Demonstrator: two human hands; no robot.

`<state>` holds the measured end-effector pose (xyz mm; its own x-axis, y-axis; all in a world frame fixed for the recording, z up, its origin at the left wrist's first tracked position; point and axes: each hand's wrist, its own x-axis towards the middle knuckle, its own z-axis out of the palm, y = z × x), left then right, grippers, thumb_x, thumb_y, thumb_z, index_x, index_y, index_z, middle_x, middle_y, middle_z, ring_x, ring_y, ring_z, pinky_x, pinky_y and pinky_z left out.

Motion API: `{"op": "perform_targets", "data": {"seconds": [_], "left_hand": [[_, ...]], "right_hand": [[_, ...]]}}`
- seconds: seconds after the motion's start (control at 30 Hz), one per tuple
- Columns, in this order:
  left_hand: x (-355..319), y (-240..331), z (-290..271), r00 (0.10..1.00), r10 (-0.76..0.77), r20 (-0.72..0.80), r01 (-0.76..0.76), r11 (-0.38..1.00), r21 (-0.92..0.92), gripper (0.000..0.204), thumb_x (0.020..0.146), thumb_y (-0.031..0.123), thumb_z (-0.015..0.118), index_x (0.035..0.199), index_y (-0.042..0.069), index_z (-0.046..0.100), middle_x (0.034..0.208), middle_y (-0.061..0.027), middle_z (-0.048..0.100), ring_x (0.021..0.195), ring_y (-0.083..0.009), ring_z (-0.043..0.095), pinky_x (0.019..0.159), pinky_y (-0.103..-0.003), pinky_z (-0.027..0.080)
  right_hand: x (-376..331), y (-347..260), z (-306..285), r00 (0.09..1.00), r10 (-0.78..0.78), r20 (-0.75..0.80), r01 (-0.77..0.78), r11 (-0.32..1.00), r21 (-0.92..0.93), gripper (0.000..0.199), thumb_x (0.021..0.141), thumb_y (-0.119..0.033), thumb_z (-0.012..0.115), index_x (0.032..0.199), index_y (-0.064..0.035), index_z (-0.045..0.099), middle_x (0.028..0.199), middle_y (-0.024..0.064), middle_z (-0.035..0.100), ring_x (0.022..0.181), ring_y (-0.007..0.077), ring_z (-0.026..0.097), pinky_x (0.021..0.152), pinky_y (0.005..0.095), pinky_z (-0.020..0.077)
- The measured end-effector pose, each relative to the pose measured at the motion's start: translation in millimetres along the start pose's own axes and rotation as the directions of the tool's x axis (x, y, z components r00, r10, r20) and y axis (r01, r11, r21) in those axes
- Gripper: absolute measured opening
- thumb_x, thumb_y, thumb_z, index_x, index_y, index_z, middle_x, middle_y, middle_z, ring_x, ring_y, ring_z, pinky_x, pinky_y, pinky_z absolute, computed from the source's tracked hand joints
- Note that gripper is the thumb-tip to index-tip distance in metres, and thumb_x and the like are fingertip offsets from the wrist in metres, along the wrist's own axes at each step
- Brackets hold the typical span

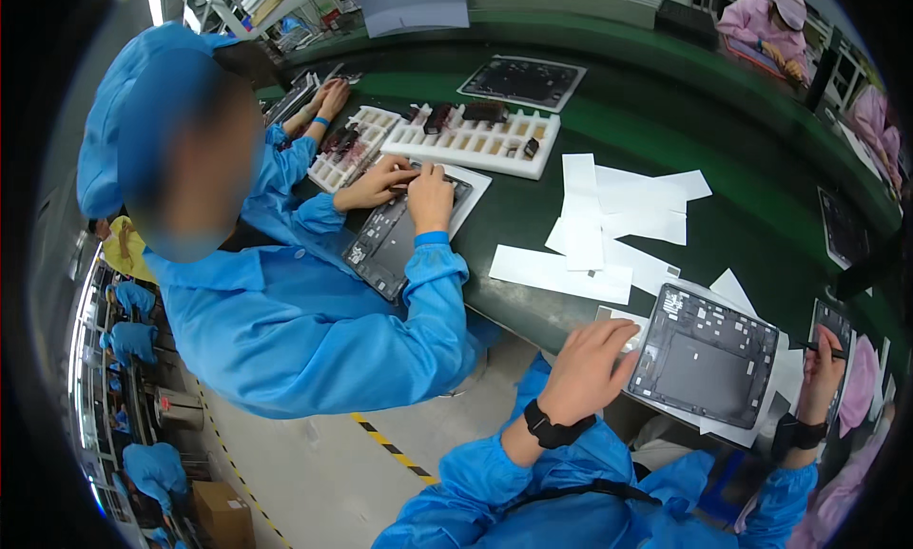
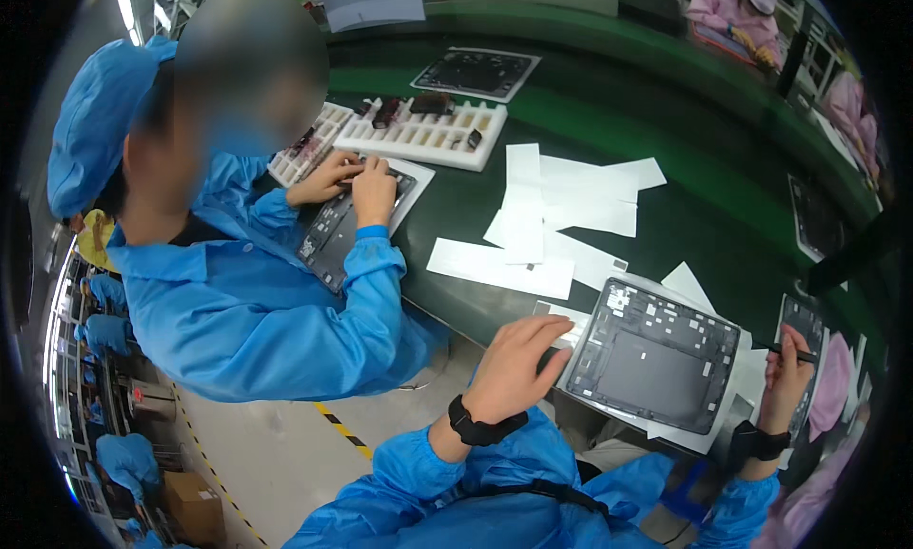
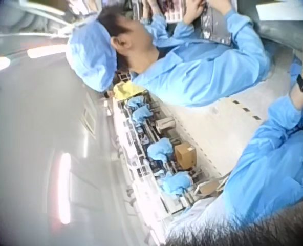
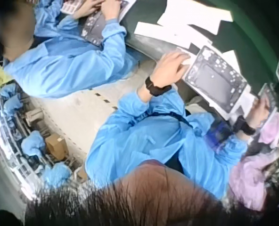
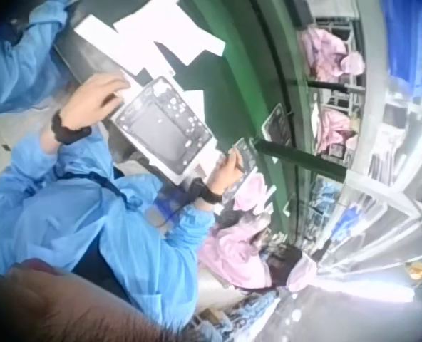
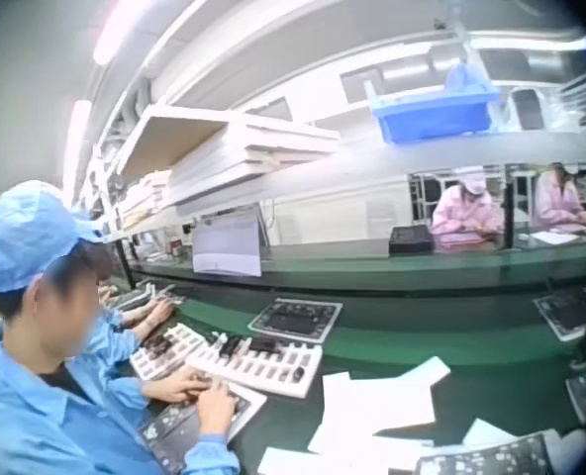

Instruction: Marking and inspecting plastic electronic device frames on a manufacturing assembly line.

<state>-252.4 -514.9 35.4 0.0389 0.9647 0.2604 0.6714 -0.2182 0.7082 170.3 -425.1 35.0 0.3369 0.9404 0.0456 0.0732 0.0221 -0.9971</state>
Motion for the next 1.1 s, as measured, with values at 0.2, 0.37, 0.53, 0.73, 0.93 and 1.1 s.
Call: {"op": "perform_targets", "data": {"seconds": [0.2,0.37,0.53,0.73,0.93,1.1], "left_hand": [[15.3,9.5,29.2,1.0,0.016,0.018,-0.015,0.998,-0.059,0.021,0.089,0.015,0.061,0.106,0.003,0.06,0.099,-0.0141,0.061,0.091,-0.0349,0.059,0.079,-0.042,0.048],[17.2,5.8,43.6,0.998,-0.031,0.049,0.034,0.998,-0.048,0.02,0.09,0.016,0.061,0.105,0.002,0.06,0.097,-0.0142,0.059,0.091,-0.0347,0.059,0.079,-0.042,0.048],[14.6,-7.8,55.9,0.999,-0.038,0.03,0.04,0.996,-0.075,0.022,0.086,0.016,0.064,0.101,-0.001,0.063,0.1,-0.0177,0.063,0.096,-0.0364,0.06,0.084,-0.042,0.049],[19.0,6.7,40.8,0.994,-0.077,0.076,0.074,0.997,0.029,0.018,0.086,0.01,0.065,0.098,-0.001,0.06,0.093,-0.0168,0.06,0.089,-0.035,0.06,0.077,-0.041,0.048],[23.5,9.7,57.1,0.996,-0.044,0.075,0.041,0.998,0.042,0.016,0.086,0.007,0.065,0.097,-0.002,0.059,0.09,-0.0157,0.058,0.087,-0.0322,0.059,0.077,-0.039,0.047],[21.9,11.2,60.2,0.995,-0.067,0.078,0.064,0.997,0.036,0.015,0.086,0.007,0.064,0.097,-0.002,0.058,0.09,-0.0155,0.058,0.087,-0.0314,0.059,0.077,-0.039,0.047]], "right_hand": [[7.7,36.0,-17.2,0.995,0.098,0.029,-0.096,0.994,-0.062,0.024,0.098,-0.023,0.058,0.113,-0.0048,0.063,0.063,-0.0054,0.054,0.045,-0.0019,0.041,0.038,0.0141,0.0233],[1.1,42.0,7.9,0.978,0.19,0.081,-0.186,0.981,-0.053,0.024,0.098,-0.022,0.059,0.113,-0.0037,0.062,0.063,-0.0047,0.054,0.047,0.0002,0.044,0.04,0.0148,0.0275],[-10.2,44.5,17.6,0.989,-0.063,0.135,0.089,0.976,-0.198,0.02,0.092,-0.018,0.063,0.107,-0.0054,0.068,0.089,0.001,0.064,0.07,0.0071,0.057,0.059,0.0215,0.0462],[-5.7,28.3,26.9,0.967,0.18,0.182,-0.182,0.983,-0.006,0.018,0.094,-0.012,0.062,0.105,0.0009,0.067,0.069,0.0011,0.063,0.056,0.0055,0.056,0.049,0.0174,0.0412],[-1.2,30.8,7.1,0.973,0.156,0.171,-0.16,0.987,0.011,0.018,0.094,-0.011,0.061,0.105,0.0028,0.067,0.069,0.004,0.064,0.056,0.0054,0.055,0.049,0.0173,0.0415],[-1.0,38.1,-0.8,0.96,0.176,0.216,-0.179,0.984,-0.007,0.018,0.094,-0.014,0.062,0.104,0.0003,0.067,0.067,0.0004,0.062,0.054,0.0032,0.053,0.048,0.0157,0.0399]]}}
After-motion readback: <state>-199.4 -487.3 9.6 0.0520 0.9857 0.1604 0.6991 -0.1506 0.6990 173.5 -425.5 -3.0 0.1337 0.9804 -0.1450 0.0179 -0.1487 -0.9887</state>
